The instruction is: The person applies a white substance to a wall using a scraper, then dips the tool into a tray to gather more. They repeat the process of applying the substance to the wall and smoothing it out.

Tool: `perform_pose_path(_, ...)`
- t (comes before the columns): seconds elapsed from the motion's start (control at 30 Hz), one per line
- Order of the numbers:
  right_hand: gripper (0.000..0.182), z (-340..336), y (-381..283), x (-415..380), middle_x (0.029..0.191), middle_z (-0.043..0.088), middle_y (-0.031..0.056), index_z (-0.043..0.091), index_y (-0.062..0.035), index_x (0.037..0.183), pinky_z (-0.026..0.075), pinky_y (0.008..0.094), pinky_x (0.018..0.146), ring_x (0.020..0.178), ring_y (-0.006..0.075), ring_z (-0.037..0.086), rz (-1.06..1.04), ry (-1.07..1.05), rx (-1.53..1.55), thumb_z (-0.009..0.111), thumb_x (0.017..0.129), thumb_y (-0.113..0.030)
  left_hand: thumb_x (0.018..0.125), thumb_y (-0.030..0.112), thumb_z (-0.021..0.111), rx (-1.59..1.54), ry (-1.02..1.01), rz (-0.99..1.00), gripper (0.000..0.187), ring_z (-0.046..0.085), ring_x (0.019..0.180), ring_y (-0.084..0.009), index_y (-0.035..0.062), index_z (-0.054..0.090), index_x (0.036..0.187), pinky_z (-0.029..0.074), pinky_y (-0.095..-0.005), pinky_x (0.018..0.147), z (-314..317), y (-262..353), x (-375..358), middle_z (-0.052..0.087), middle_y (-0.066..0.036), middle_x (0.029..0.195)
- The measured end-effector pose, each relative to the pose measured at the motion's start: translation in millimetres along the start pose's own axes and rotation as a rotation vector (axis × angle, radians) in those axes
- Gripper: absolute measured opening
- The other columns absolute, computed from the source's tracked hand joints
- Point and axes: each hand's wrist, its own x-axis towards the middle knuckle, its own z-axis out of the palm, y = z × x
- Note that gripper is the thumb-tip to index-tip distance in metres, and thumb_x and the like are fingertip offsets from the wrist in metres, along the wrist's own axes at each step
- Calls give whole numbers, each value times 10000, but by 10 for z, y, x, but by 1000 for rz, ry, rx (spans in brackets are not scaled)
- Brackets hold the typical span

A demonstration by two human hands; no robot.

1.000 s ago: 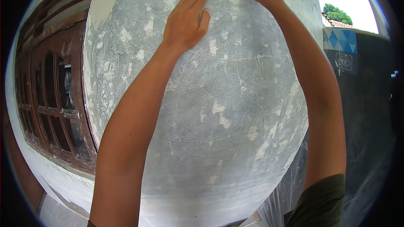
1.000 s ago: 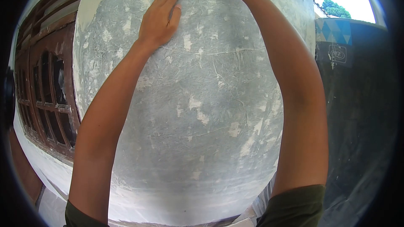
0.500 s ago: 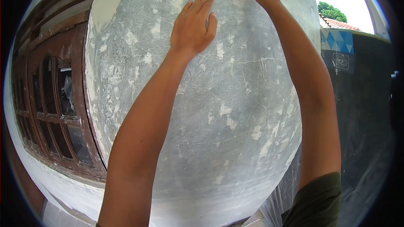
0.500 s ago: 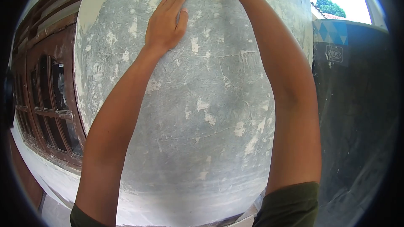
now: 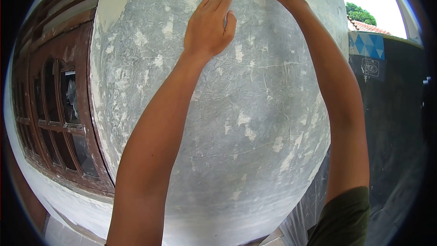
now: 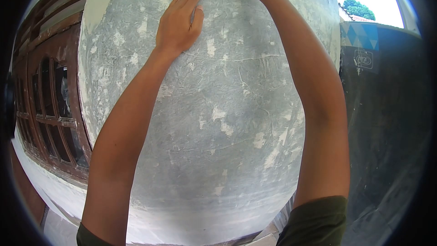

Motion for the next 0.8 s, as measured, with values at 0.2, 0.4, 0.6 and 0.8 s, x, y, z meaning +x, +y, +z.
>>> perform_pose_path(0.2,185,-1,145,-67,858,633,303,635,-29,875,475,556,717,851,500,618,-81,-89,-8,453,896,-59,951,156,465,13,-12,1,374,509,1319,-288,19,593,1274,373,-432,1133,-3,4,2,606,-134,1332)
perform_pose_path(0.4,158,-85,-52,-364,818,607,327,649,47,778,469,544,716,834,501,616,-227,-23,83,517,822,-29,962,178,450,19,-18,-5,387,507,1319,-292,31,591,1291,364,-422,1141,-2,10,4,598,-140,1344)
perform_pose_path(0.6,480,-36,525,-52,805,598,344,647,67,743,457,553,677,810,505,618,35,71,-37,499,1010,-304,928,154,495,30,24,17,345,552,1269,-305,2,629,1207,400,-439,1113,-8,30,6,632,-162,1286)
perform_pose_path(0.8,224,-211,82,-615,964,670,286,687,62,963,524,497,835,955,460,650,-72,-229,-216,512,840,-7,932,168,500,50,17,28,355,550,1273,-297,11,629,1223,393,-433,1120,0,9,5,628,-156,1300)
